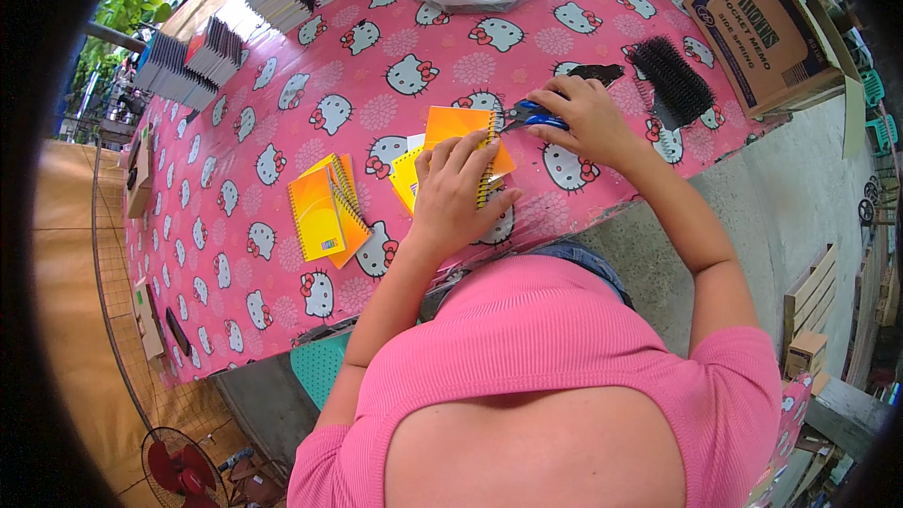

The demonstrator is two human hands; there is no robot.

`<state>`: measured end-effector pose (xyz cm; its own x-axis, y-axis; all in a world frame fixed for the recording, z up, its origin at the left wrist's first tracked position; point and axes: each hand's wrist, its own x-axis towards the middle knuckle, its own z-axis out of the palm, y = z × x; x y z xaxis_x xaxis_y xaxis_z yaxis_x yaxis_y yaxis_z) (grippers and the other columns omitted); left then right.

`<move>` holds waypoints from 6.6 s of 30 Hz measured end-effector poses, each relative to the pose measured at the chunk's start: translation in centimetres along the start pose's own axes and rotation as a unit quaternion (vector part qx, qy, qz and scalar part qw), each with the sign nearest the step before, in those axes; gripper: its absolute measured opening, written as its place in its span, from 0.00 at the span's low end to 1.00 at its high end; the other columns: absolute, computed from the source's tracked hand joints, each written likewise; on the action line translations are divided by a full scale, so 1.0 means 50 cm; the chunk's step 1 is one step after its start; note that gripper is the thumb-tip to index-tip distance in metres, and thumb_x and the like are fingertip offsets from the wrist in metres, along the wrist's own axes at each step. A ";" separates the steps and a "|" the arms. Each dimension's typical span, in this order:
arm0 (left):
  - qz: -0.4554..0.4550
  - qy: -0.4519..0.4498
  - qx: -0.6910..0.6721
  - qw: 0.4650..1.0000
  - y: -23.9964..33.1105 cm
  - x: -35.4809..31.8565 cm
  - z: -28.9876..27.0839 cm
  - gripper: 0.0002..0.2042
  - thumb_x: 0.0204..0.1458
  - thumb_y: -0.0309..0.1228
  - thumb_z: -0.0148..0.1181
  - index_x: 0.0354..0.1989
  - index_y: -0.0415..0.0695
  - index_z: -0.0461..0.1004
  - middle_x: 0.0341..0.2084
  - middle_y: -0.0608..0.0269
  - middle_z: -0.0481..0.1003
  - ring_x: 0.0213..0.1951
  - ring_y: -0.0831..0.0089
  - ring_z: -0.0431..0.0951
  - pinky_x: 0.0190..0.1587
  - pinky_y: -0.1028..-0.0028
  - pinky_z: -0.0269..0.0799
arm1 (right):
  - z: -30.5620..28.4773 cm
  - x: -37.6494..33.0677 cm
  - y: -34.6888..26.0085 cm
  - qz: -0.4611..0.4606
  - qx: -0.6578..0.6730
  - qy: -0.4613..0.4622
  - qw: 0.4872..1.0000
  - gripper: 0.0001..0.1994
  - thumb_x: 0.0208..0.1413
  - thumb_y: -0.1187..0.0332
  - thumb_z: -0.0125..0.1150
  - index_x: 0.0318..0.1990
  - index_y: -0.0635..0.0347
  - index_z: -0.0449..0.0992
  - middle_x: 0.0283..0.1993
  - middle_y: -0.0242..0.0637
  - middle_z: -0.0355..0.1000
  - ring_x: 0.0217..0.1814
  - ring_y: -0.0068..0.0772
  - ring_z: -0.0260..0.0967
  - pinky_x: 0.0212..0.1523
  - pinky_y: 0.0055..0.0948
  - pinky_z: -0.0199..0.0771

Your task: The person assembles small notebooks by inserting a wire spiral through pre-punched holes in paper stacks and yellow covers, then trims the excess wire using a pair of blue-handled pliers.

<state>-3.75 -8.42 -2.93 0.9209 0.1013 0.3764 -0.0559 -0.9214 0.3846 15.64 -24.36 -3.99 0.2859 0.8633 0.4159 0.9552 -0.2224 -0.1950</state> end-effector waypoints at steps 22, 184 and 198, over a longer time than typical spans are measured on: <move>-0.001 -0.001 -0.006 1.000 -0.003 0.000 -0.002 0.29 0.39 0.43 0.68 0.52 0.44 0.71 0.54 0.60 0.69 0.55 0.59 0.66 0.58 0.58 0.54 | -0.009 -0.005 -0.023 0.166 0.027 -0.127 0.978 0.22 0.50 0.48 0.60 0.33 0.62 0.73 0.34 0.46 0.72 0.35 0.49 0.73 0.33 0.44 0.72; -0.078 0.195 -0.068 0.975 -0.008 0.042 -0.044 0.11 0.35 0.34 0.70 0.30 0.50 0.81 0.25 0.69 0.77 0.35 0.67 0.71 0.43 0.66 0.63 | -0.127 0.105 -0.151 0.048 0.048 -0.235 0.970 0.15 0.46 0.62 0.62 0.38 0.62 0.76 0.36 0.45 0.75 0.41 0.47 0.72 0.41 0.41 0.71; -0.078 0.168 -0.103 0.977 -0.005 0.046 -0.057 0.25 0.35 0.30 0.69 0.48 0.48 0.76 0.27 0.61 0.77 0.31 0.65 0.71 0.38 0.67 0.68 | -0.111 0.143 -0.161 0.031 0.031 -0.260 0.965 0.16 0.43 0.61 0.65 0.37 0.61 0.76 0.31 0.44 0.75 0.36 0.48 0.73 0.38 0.42 0.71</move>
<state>-2.71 -6.89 0.22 0.7474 0.3833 0.5427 -0.0340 -0.7936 0.6075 10.40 -18.93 5.50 0.2493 0.9635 -0.0974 0.9267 -0.2665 -0.2648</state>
